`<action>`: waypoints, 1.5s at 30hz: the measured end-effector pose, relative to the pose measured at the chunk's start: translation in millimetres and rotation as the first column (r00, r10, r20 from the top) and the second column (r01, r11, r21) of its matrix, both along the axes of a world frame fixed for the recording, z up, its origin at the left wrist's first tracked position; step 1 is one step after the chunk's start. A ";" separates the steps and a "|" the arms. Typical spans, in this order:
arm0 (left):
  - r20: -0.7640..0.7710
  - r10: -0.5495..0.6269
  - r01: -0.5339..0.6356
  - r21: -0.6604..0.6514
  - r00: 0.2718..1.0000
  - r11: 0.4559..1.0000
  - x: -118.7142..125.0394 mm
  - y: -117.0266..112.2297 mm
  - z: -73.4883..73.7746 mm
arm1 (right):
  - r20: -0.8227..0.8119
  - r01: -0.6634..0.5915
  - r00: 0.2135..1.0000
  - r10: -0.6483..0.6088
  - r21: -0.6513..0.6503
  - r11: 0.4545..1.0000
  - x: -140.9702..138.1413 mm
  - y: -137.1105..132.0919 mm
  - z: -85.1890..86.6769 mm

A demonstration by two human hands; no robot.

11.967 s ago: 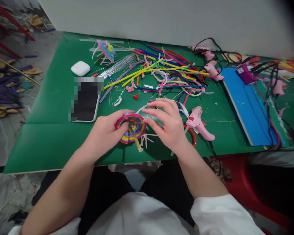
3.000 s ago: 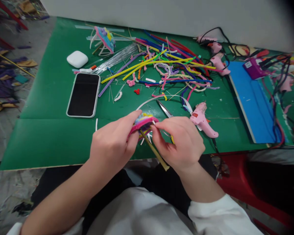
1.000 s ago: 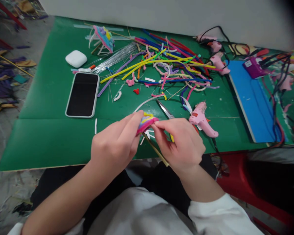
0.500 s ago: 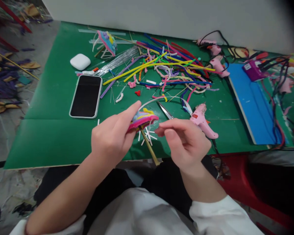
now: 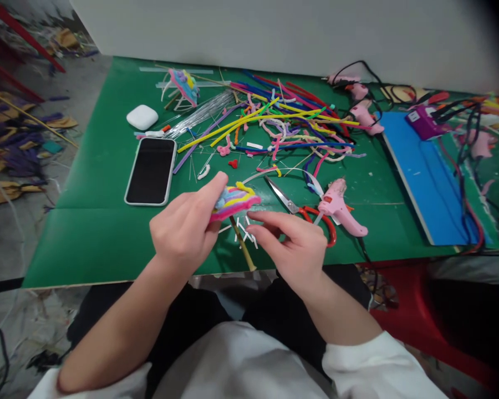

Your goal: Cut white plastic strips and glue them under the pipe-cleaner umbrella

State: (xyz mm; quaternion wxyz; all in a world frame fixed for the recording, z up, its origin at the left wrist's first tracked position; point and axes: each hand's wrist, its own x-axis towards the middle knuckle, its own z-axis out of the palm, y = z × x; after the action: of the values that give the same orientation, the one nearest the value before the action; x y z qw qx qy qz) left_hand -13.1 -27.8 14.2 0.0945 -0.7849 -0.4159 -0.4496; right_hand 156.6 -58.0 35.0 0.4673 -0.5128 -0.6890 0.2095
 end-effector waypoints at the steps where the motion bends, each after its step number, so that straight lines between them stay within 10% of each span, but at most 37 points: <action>1: -0.010 -0.005 0.005 0.008 1.000 1.000 0.7 -0.1 0.1 | 0.012 0.010 1.000 -0.010 0.009 1.000 -1.8 0.0 -1.3; 8: -0.006 -0.033 0.034 0.039 0.999 0.999 3.0 1.3 0.0 | -0.147 -0.042 0.989 0.023 -0.128 0.991 -4.3 -2.0 -2.8; 16: 0.010 -0.043 0.042 0.092 0.999 0.995 0.9 4.7 -1.0 | -0.562 -0.348 0.824 0.074 -0.398 0.849 -0.6 -3.6 4.2; 45: 0.035 -0.073 0.070 0.066 0.997 0.995 0.5 3.4 -3.8 | -0.493 -0.253 0.869 0.039 -0.376 0.891 7.5 -4.3 3.3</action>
State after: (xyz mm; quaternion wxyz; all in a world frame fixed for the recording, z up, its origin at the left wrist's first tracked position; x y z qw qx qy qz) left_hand -12.6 -24.4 10.5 0.0961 -0.7872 -0.3743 -0.4805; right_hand 164.1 -62.2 38.3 0.4788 -0.4810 -0.5286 0.5098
